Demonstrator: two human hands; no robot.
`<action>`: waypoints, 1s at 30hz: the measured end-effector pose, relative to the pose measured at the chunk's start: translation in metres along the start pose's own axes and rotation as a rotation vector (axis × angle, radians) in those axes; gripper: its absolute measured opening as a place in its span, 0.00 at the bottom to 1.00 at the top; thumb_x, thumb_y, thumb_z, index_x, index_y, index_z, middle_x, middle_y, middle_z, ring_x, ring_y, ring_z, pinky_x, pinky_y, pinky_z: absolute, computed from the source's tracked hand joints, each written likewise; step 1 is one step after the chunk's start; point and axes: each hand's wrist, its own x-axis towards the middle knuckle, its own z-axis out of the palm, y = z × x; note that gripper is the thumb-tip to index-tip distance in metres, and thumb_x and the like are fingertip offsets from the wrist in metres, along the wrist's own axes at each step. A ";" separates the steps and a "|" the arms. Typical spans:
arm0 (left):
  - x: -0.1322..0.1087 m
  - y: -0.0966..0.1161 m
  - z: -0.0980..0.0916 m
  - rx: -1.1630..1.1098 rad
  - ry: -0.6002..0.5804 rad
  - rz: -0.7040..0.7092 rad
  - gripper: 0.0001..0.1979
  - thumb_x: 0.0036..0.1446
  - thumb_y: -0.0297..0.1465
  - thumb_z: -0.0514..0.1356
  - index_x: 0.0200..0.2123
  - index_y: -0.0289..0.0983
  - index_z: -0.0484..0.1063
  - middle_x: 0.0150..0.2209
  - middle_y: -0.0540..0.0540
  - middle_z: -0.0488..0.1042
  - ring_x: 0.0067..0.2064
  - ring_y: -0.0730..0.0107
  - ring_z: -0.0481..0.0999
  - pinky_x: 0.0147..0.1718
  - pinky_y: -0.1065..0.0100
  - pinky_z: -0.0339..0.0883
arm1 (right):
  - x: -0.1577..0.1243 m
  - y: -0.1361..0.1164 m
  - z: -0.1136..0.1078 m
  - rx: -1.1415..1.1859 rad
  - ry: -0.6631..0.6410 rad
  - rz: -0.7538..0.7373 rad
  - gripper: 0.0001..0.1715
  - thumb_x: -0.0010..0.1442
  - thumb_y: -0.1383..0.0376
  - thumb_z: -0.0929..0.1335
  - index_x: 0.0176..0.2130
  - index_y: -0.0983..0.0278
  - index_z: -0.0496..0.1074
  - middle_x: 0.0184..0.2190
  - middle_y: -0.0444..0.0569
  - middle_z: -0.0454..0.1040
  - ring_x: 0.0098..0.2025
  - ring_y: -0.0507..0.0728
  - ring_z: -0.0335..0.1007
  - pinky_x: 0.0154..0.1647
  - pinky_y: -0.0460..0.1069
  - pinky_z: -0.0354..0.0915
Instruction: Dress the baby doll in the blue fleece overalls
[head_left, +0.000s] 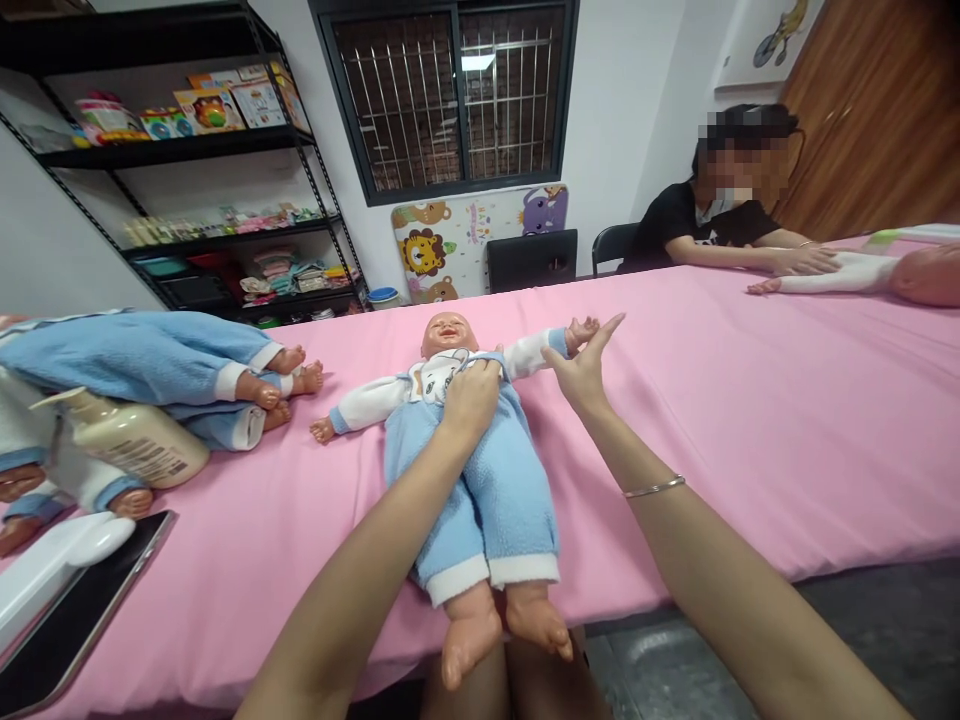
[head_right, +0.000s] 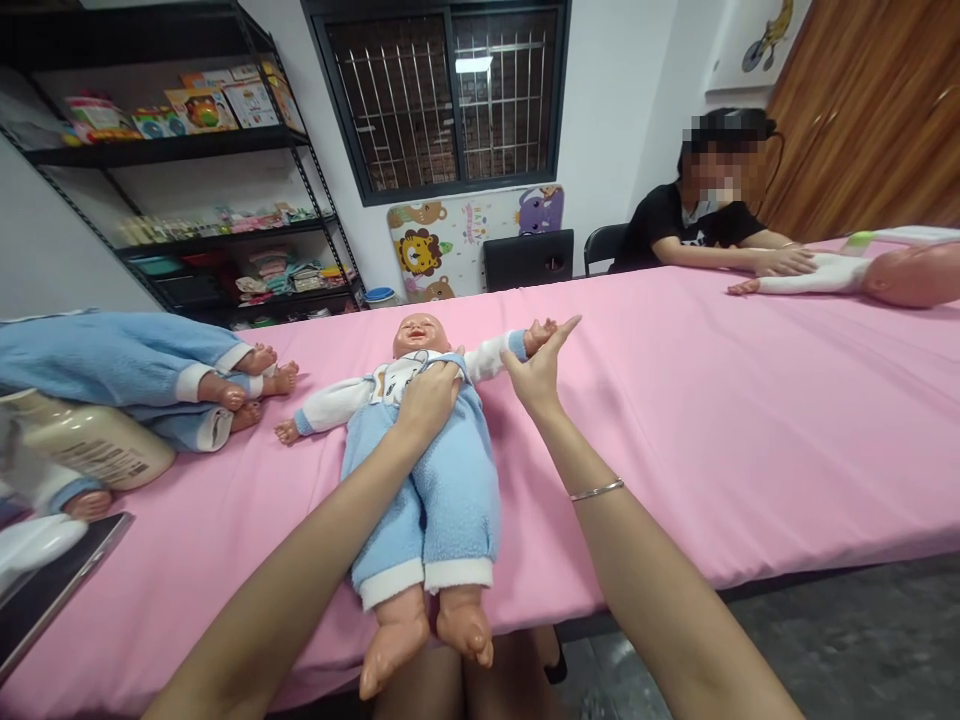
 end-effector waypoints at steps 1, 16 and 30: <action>0.000 0.000 -0.001 0.001 -0.009 -0.016 0.21 0.65 0.30 0.42 0.60 0.41 0.57 0.44 0.44 0.73 0.43 0.64 0.75 0.41 0.66 0.68 | 0.000 0.000 0.000 0.045 -0.013 0.018 0.65 0.51 0.59 0.66 0.64 0.66 0.14 0.65 0.63 0.38 0.68 0.60 0.41 0.63 0.60 0.53; 0.002 -0.001 0.000 0.028 0.180 0.246 0.25 0.62 0.25 0.43 0.62 0.29 0.53 0.57 0.32 0.63 0.60 0.62 0.62 0.61 0.60 0.55 | -0.032 -0.038 0.018 -0.347 -0.504 -0.143 0.31 0.50 0.77 0.61 0.55 0.68 0.63 0.47 0.57 0.64 0.41 0.55 0.66 0.41 0.47 0.66; -0.003 0.007 -0.024 0.108 -0.006 0.093 0.18 0.61 0.31 0.49 0.54 0.37 0.66 0.46 0.38 0.72 0.48 0.53 0.71 0.46 0.55 0.63 | 0.002 -0.043 0.030 -0.661 -0.431 -0.039 0.12 0.60 0.69 0.60 0.36 0.68 0.72 0.37 0.53 0.73 0.39 0.57 0.68 0.37 0.48 0.59</action>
